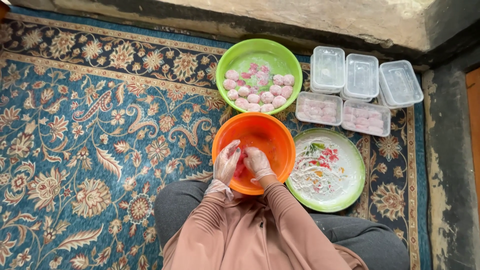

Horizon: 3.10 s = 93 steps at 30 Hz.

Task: A person wearing gloves sits on the floor and rolls pink dough into small balls, placing them into various bowls and plastic containers.

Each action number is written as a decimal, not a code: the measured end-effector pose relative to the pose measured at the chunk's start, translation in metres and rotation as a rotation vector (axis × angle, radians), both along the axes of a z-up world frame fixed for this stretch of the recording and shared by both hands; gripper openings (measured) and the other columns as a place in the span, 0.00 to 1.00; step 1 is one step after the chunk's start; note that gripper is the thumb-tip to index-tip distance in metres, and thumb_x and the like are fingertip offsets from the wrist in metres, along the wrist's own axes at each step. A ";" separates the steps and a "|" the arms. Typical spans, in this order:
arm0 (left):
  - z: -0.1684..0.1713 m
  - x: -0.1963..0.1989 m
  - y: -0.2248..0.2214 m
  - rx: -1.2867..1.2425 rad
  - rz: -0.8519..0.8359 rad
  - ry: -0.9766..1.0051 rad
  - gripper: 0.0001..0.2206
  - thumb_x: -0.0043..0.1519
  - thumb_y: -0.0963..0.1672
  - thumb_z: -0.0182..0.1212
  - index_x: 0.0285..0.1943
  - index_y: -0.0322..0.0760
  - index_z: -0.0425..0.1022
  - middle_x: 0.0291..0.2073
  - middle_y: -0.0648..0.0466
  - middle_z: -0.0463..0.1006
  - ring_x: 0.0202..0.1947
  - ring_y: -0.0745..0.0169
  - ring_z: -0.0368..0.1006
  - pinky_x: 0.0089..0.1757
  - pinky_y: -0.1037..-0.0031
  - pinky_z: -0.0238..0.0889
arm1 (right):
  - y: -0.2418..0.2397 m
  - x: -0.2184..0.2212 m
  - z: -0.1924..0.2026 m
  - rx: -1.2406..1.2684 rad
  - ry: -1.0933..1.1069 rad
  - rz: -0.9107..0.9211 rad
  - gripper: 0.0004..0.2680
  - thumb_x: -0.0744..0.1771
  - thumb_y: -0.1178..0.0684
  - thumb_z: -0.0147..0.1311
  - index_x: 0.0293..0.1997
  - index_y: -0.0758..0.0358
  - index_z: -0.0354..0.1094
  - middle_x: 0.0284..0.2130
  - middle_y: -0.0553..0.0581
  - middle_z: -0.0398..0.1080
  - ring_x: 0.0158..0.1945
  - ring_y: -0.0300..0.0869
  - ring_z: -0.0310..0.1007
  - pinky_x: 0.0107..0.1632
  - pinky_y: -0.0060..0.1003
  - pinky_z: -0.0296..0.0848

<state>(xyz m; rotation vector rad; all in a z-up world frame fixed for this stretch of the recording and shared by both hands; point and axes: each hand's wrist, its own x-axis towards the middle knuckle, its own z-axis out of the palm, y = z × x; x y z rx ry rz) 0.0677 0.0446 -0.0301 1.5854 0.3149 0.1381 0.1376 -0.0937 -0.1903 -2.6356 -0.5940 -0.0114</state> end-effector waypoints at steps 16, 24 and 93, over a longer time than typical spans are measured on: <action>-0.045 0.015 0.010 0.450 -0.233 0.201 0.27 0.57 0.41 0.54 0.69 0.49 0.69 0.65 0.51 0.72 0.66 0.53 0.66 0.65 0.63 0.58 | -0.010 -0.016 -0.028 -0.044 -0.039 0.249 0.14 0.64 0.55 0.54 0.56 0.57 0.64 0.44 0.64 0.72 0.48 0.57 0.76 0.49 0.52 0.78; -0.076 0.016 -0.029 1.197 -0.580 0.412 0.54 0.46 0.46 0.76 0.81 0.41 0.42 0.79 0.43 0.44 0.78 0.41 0.39 0.68 0.46 0.47 | -0.022 0.000 0.028 0.303 0.439 -0.174 0.09 0.60 0.47 0.55 0.40 0.39 0.79 0.31 0.50 0.78 0.39 0.46 0.79 0.45 0.42 0.79; -0.045 0.021 -0.043 1.208 -0.515 0.451 0.27 0.69 0.55 0.47 0.79 0.56 0.53 0.76 0.44 0.54 0.78 0.41 0.42 0.68 0.48 0.43 | -0.035 -0.003 0.102 0.286 0.667 -0.311 0.04 0.57 0.49 0.58 0.27 0.51 0.76 0.18 0.56 0.73 0.21 0.42 0.76 0.26 0.36 0.78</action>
